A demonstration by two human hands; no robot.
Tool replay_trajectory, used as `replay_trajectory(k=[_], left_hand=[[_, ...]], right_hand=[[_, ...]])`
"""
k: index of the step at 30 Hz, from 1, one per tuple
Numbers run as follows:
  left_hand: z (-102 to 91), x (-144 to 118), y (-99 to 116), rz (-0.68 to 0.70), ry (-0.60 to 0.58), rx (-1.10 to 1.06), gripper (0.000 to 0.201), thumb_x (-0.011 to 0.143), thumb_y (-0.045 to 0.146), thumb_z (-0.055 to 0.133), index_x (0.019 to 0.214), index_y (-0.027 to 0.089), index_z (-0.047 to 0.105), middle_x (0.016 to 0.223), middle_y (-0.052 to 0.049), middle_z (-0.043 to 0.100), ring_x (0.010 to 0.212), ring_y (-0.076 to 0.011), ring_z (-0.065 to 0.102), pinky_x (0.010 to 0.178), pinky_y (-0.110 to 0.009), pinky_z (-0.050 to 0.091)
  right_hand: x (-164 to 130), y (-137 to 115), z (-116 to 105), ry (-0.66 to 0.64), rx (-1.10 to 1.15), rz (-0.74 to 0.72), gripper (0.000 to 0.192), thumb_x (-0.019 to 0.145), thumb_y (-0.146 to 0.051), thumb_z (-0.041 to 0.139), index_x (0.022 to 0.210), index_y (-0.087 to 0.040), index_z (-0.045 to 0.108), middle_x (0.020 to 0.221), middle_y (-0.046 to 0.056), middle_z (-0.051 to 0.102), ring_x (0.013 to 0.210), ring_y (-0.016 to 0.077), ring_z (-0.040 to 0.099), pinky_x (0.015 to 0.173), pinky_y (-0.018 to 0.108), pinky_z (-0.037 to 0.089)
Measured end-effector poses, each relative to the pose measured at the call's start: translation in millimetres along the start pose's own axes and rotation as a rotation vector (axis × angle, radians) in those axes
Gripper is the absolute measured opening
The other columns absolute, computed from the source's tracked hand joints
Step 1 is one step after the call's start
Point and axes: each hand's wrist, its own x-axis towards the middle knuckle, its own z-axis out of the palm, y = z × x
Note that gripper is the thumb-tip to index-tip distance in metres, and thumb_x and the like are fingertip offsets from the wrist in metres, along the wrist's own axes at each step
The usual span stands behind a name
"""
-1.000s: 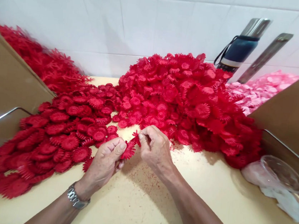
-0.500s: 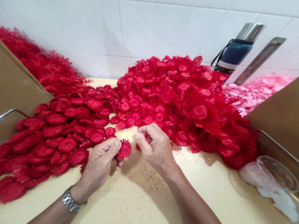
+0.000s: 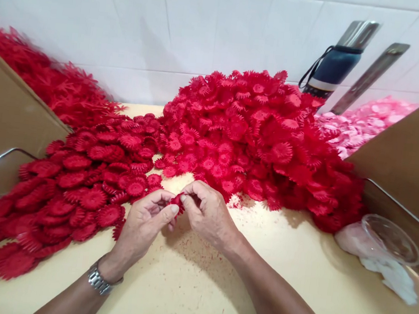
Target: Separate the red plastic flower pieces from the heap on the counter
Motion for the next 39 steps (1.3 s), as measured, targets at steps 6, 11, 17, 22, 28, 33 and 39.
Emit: replay_trajectory(k=[6, 11, 17, 22, 28, 33, 39], left_hand=[[2.2, 3.3, -3.0, -0.015, 0.078, -0.118, 0.011, 0.077, 0.027, 0.057, 0.073, 0.016, 0.058, 0.057, 0.004, 0.053, 0.049, -0.0078, 0.048, 0.047, -0.019, 0.039], [5.5, 3.0, -0.4, -0.111, 0.047, -0.429, 0.023, 0.081, 0.033, 0.053, 0.065, 0.016, 0.054, 0.051, 0.004, 0.050, 0.045, -0.0078, 0.048, 0.044, -0.019, 0.040], [8.1, 2.9, -2.2, -0.114, 0.084, -0.351, 0.014, 0.070, 0.026, 0.065, 0.070, 0.014, 0.058, 0.050, 0.004, 0.053, 0.042, -0.0080, 0.047, 0.038, -0.018, 0.038], [6.4, 2.6, -1.8, -0.130, 0.153, -0.328, 0.019, 0.070, 0.029, 0.064, 0.063, 0.014, 0.055, 0.050, 0.004, 0.051, 0.037, -0.0045, 0.041, 0.033, -0.015, 0.028], [5.4, 4.3, 0.9, -0.116, 0.214, -0.303, 0.023, 0.069, 0.028, 0.064, 0.059, 0.016, 0.047, 0.049, 0.007, 0.042, 0.041, -0.0029, 0.034, 0.035, -0.014, 0.021], [5.0, 4.9, -5.3, -0.072, 0.170, -0.254, 0.037, 0.071, 0.036, 0.065, 0.052, 0.016, 0.039, 0.047, 0.008, 0.033, 0.043, -0.0035, 0.028, 0.038, -0.016, 0.021], [5.7, -0.4, -6.8, -0.112, 0.081, -0.318, 0.038, 0.075, 0.045, 0.059, 0.055, 0.016, 0.043, 0.049, 0.006, 0.036, 0.044, -0.0050, 0.029, 0.039, -0.017, 0.022]], right_hand=[[-2.8, -2.8, 2.2, 0.084, -0.125, -0.054, 0.012, 0.080, -0.016, 0.048, 0.070, -0.017, 0.054, 0.062, -0.003, 0.050, 0.057, 0.0086, 0.045, 0.055, 0.021, 0.035], [-5.0, -3.1, 5.1, 0.130, -0.109, -0.004, 0.014, 0.081, -0.018, 0.048, 0.068, -0.017, 0.054, 0.059, -0.004, 0.051, 0.055, 0.0081, 0.047, 0.053, 0.019, 0.037], [-4.8, -2.8, 6.6, 0.139, -0.119, -0.011, 0.014, 0.081, -0.018, 0.050, 0.069, -0.017, 0.057, 0.063, -0.003, 0.057, 0.057, 0.0081, 0.050, 0.055, 0.019, 0.038], [-4.4, -4.2, 7.5, 0.086, -0.080, -0.041, 0.012, 0.082, -0.018, 0.049, 0.076, -0.017, 0.060, 0.066, -0.001, 0.059, 0.060, 0.0093, 0.052, 0.057, 0.021, 0.040], [-5.7, -4.2, 2.4, 0.141, -0.073, -0.096, 0.014, 0.085, -0.022, 0.047, 0.086, -0.017, 0.060, 0.075, 0.002, 0.059, 0.067, 0.0117, 0.053, 0.063, 0.024, 0.042], [-6.5, -5.7, 2.7, 0.103, -0.037, -0.119, 0.014, 0.082, -0.029, 0.053, 0.076, -0.017, 0.057, 0.068, 0.000, 0.054, 0.062, 0.0108, 0.049, 0.058, 0.024, 0.038], [-3.2, -2.6, 3.6, -0.122, 0.320, 0.029, 0.016, 0.076, -0.029, 0.060, 0.072, -0.017, 0.051, 0.065, -0.003, 0.052, 0.059, 0.0092, 0.049, 0.054, 0.022, 0.039]])
